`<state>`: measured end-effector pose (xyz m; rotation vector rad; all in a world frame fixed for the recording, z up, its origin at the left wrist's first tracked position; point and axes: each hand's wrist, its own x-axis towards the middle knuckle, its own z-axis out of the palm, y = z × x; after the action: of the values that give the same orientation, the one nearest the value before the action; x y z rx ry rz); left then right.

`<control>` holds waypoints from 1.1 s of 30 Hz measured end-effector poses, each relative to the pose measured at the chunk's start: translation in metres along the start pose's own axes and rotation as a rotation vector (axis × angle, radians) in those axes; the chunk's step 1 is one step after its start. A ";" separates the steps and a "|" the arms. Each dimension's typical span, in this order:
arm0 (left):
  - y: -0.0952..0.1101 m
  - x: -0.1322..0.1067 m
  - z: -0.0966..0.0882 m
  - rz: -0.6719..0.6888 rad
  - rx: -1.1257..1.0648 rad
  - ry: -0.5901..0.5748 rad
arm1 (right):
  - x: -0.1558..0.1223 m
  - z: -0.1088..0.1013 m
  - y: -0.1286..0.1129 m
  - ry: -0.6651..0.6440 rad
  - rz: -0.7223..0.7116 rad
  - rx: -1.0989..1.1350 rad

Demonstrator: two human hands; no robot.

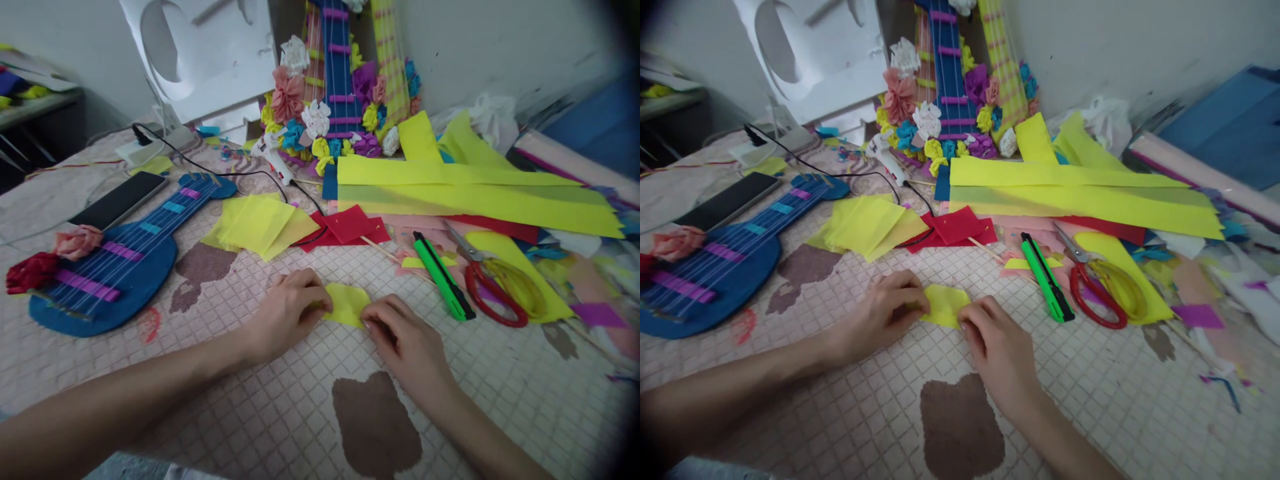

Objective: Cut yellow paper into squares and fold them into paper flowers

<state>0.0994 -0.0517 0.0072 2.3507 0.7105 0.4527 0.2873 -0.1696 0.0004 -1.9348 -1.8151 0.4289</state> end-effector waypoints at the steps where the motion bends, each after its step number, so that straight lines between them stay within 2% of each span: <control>1: 0.000 0.000 0.000 -0.002 -0.002 -0.007 | 0.000 0.000 0.000 -0.001 0.005 -0.001; 5: 0.001 0.001 0.001 -0.021 0.032 -0.015 | 0.002 0.000 -0.004 0.017 0.006 -0.033; 11: 0.010 0.003 0.007 -0.048 0.215 0.031 | 0.004 0.006 -0.011 0.079 0.043 -0.204; 17: 0.005 0.002 0.006 -0.048 0.088 0.020 | 0.000 0.006 -0.005 0.094 0.031 -0.106; 22: 0.002 0.002 0.000 -0.023 0.008 -0.030 | -0.001 0.004 -0.002 0.055 -0.017 -0.079; 27: 0.004 0.003 -0.001 -0.007 0.116 -0.062 | 0.001 0.003 -0.006 0.072 -0.001 -0.056; 33: 0.013 0.005 0.008 -0.031 0.325 -0.009 | 0.005 0.009 -0.012 0.123 0.041 -0.180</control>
<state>0.1123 -0.0610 0.0105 2.6363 0.8698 0.3318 0.2725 -0.1633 -0.0006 -2.0722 -1.7903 0.1587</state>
